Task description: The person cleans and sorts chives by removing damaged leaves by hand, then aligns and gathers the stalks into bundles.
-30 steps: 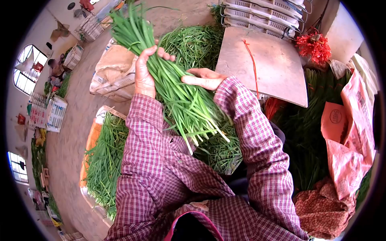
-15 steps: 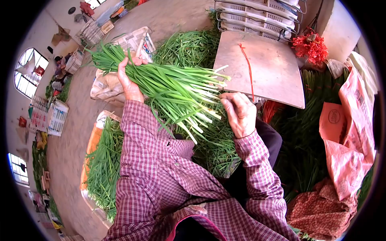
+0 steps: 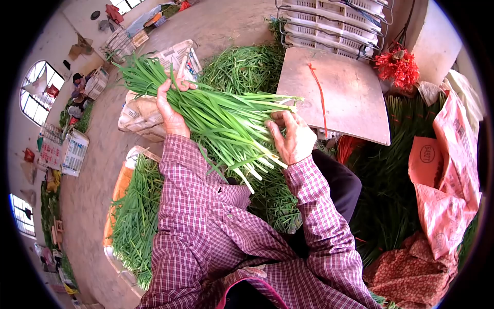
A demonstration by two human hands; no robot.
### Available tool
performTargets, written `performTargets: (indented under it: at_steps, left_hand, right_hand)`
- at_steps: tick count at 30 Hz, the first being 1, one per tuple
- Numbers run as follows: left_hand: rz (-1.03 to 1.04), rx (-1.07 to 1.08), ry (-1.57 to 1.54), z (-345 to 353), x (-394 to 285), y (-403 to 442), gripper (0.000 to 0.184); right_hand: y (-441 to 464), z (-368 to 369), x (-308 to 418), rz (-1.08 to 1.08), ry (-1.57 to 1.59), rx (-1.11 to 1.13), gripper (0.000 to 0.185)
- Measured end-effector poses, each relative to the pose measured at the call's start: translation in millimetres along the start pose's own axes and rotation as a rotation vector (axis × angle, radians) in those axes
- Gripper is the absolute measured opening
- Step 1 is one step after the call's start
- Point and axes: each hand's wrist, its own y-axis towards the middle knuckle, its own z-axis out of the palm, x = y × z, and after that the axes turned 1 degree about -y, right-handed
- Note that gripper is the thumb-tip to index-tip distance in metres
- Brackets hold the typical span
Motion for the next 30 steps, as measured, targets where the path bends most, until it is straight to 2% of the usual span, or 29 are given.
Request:
performTargets:
  at_steps: [4, 6, 8, 12, 14, 16, 17, 20, 23, 30]
  left_hand:
    - [0.015, 0.003, 0.011, -2.0, -2.2, 1.0, 0.026]
    - [-0.006, -0.005, -0.051, -6.5, -3.9, 2.9, 0.026]
    - [-0.026, -0.011, -0.115, -13.9, -5.1, 8.1, 0.025]
    - [-0.016, -0.086, -0.208, -19.7, -3.4, 13.6, 0.024]
    - [-0.019, -0.125, -0.212, -19.4, -2.2, 14.0, 0.024]
    - [-0.025, -0.119, -0.181, -23.6, 0.3, 16.5, 0.025]
    - [-0.025, -0.12, -0.179, -23.7, 1.0, 16.4, 0.025]
    - [-0.039, -0.128, -0.131, -20.0, 0.5, 11.7, 0.026]
    - [-0.044, -0.153, -0.115, -17.5, 0.4, 8.6, 0.028]
    - [-0.022, -0.186, -0.127, -10.1, -0.2, 3.6, 0.027]
  right_hand:
    - [0.4, 4.1, -10.0, -0.006, 0.011, 0.026, 0.011]
    - [-3.3, 0.1, -25.3, -0.071, -0.115, -0.006, 0.01]
    - [-9.8, -10.1, -43.8, -0.022, -0.207, -0.037, 0.01]
    - [-27.8, -33.2, -84.5, 0.066, -0.344, 0.047, 0.006]
    - [-34.6, -40.8, -84.2, 0.096, -0.348, 0.089, 0.008]
    - [-29.3, -48.9, -54.0, 0.137, -0.15, 0.036, 0.01]
    - [-25.0, -51.6, -43.5, 0.015, -0.089, 0.015, 0.011]
    - [-20.7, -46.9, -7.8, -0.111, 0.047, 0.01, 0.009]
    - [-21.6, -35.0, 10.7, -0.226, -0.005, 0.059, 0.012]
    - [-14.1, -9.7, 6.2, -0.256, -0.182, 0.054, 0.018]
